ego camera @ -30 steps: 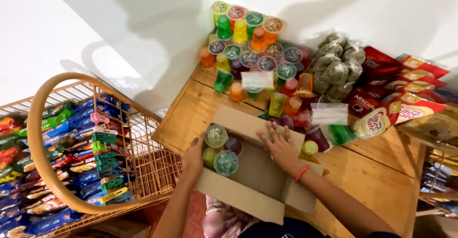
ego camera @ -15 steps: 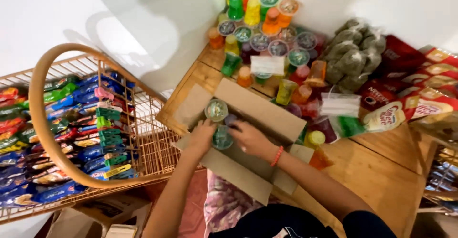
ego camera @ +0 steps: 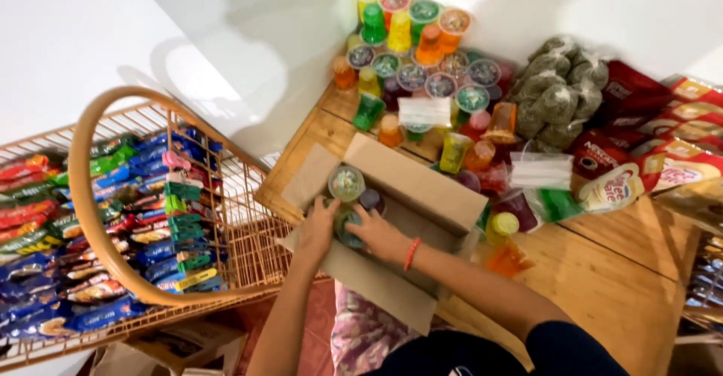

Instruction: Pack several plastic cups containing jelly or similar products into cardboard boxes.

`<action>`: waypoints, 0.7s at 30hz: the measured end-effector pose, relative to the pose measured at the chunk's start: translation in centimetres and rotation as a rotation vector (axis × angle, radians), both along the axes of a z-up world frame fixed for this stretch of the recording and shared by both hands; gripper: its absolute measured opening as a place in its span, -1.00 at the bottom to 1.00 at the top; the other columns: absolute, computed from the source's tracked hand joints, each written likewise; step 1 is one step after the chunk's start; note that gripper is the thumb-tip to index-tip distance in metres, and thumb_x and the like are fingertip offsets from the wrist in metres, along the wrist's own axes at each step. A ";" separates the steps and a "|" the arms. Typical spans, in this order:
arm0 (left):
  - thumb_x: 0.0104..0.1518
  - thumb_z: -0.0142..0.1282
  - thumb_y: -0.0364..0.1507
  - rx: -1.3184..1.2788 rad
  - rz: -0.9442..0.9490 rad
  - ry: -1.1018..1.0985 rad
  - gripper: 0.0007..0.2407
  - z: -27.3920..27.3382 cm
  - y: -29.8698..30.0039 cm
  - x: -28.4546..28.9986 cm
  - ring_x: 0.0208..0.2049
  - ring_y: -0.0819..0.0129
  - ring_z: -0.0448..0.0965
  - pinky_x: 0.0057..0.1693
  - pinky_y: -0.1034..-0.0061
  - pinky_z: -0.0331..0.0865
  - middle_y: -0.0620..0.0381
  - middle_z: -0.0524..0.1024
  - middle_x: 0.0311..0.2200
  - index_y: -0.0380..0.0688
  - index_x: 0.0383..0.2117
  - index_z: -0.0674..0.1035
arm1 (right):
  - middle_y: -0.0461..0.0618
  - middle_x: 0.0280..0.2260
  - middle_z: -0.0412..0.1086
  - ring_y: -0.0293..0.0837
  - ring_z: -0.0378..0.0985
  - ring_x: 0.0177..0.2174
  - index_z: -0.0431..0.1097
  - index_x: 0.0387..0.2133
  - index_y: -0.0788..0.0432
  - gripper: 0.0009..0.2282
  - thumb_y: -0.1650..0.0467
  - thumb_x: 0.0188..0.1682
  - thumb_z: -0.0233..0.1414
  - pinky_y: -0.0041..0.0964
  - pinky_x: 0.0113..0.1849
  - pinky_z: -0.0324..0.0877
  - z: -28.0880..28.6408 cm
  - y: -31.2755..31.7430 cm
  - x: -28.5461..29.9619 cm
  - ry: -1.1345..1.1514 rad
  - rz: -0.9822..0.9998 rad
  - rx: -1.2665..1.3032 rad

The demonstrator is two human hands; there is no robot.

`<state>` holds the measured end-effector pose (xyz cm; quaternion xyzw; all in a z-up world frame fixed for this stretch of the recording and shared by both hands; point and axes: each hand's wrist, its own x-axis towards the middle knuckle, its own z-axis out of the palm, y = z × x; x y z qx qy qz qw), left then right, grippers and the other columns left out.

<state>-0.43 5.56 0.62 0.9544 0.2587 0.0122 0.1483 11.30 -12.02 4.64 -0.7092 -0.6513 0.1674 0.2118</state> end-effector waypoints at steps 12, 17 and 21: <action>-0.08 0.16 -0.57 0.094 -0.073 -0.064 -0.55 7.1 -3.5 1.8 0.13 -0.25 0.32 0.14 -0.02 0.31 -0.20 0.32 0.11 -0.04 0.05 0.53 | 0.36 0.29 -0.04 0.41 0.20 0.18 0.28 0.08 0.17 -0.39 0.62 -0.35 0.24 0.09 0.17 0.22 -2.6 -1.0 2.0 0.088 0.106 0.102; 0.03 0.13 -0.57 -0.001 -0.179 -0.272 -0.72 7.6 -5.0 3.7 0.05 -0.17 0.40 0.08 0.06 0.36 -0.13 0.43 0.01 -0.11 -0.09 0.59 | 0.37 0.28 -0.05 0.40 0.23 0.10 0.22 0.16 0.17 -0.36 0.58 -0.28 0.23 0.10 0.14 0.22 0.4 -2.8 2.7 0.070 0.058 -0.033; -0.01 0.13 -0.62 -0.101 -0.317 -0.458 -0.75 10.8 -6.9 6.2 -0.05 -0.11 0.44 0.09 0.11 0.37 -0.08 0.47 -0.08 -0.17 -0.17 0.60 | 0.30 0.14 0.17 0.37 0.28 0.09 0.27 0.04 0.24 -0.47 0.53 -0.28 0.21 0.10 0.10 0.25 4.0 -7.4 6.1 0.153 0.003 0.179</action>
